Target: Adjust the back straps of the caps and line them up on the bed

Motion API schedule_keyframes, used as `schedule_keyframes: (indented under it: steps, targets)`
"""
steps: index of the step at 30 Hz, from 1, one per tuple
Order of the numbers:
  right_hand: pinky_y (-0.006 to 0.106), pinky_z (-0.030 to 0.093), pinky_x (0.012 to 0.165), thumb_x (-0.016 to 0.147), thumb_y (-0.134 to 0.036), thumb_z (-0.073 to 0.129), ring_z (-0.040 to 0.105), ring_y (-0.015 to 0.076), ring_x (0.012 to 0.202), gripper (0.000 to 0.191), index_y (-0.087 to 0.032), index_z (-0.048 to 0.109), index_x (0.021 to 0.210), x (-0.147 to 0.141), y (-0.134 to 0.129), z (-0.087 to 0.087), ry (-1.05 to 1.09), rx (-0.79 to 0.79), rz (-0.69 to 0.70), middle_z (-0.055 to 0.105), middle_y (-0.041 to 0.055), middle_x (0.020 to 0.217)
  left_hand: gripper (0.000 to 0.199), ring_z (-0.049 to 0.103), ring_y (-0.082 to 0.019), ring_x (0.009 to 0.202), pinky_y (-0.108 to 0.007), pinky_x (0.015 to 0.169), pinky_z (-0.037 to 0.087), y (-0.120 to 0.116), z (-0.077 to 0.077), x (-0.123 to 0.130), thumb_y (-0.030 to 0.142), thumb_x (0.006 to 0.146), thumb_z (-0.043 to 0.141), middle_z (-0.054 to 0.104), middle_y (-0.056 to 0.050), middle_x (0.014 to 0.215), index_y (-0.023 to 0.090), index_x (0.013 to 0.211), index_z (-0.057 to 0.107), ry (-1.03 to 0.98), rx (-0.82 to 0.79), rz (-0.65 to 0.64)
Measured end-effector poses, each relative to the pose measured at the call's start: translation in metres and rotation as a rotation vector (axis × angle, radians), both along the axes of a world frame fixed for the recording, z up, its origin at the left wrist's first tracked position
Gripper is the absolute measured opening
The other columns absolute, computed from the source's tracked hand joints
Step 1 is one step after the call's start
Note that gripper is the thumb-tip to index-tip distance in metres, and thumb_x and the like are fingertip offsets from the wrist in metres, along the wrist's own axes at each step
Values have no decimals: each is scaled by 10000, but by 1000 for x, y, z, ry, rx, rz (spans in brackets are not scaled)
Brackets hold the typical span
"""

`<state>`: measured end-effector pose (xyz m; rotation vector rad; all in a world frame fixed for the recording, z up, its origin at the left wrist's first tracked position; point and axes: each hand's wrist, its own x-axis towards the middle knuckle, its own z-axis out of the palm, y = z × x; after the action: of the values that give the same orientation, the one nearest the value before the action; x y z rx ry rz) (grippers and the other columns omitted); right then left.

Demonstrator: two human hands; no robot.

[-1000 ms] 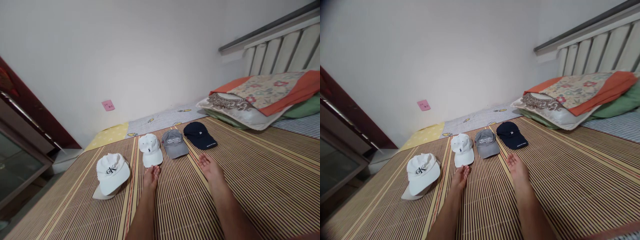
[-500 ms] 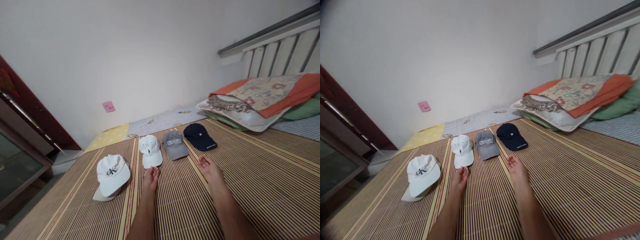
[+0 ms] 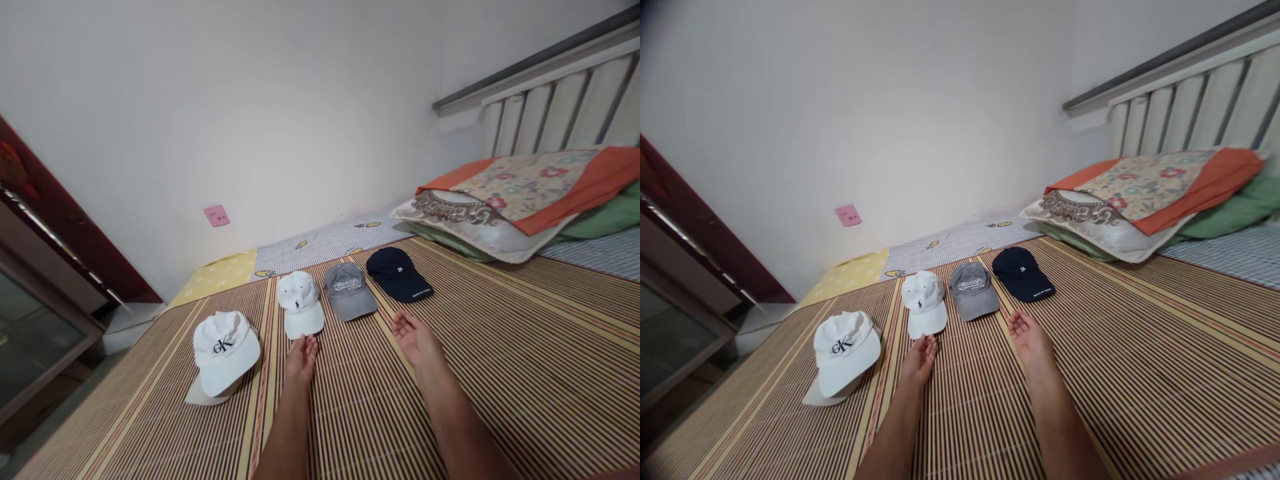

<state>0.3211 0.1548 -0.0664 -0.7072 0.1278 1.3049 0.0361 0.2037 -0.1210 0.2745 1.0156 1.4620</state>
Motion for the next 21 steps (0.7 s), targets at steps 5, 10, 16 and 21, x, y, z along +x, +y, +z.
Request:
schedule_keyframes:
  steps: [5,10,16,21]
  targets:
    - [148,557,523,945,-43,500,619,84,582,211,-146,619,804,-1,0,2,13,4,11,637,24,725,182,670,-156,822,-319,693,596,0,-1,0,262,953,634,687,-48,1034,147,1094,648,2,0,-8]
    - [149,548,497,938,-47,503,610,88,565,202,-156,615,810,-3,-1,3,8,5,22,628,16,709,173,667,-151,812,-312,687,595,1,-4,-1,256,954,632,686,-46,1029,150,1091,649,4,12,-28]
    - [147,545,495,941,-45,489,610,89,566,210,-156,611,811,-4,-2,2,-5,10,34,626,22,714,163,671,-153,823,-316,697,599,2,-5,-1,251,955,631,690,-48,1031,151,1081,652,13,7,-21]
    - [147,554,497,945,-47,485,606,90,568,218,-161,613,811,-4,-1,1,-14,12,27,629,20,716,162,670,-151,813,-316,697,596,2,-3,-1,262,956,629,692,-45,1021,149,1070,655,6,-4,-14]
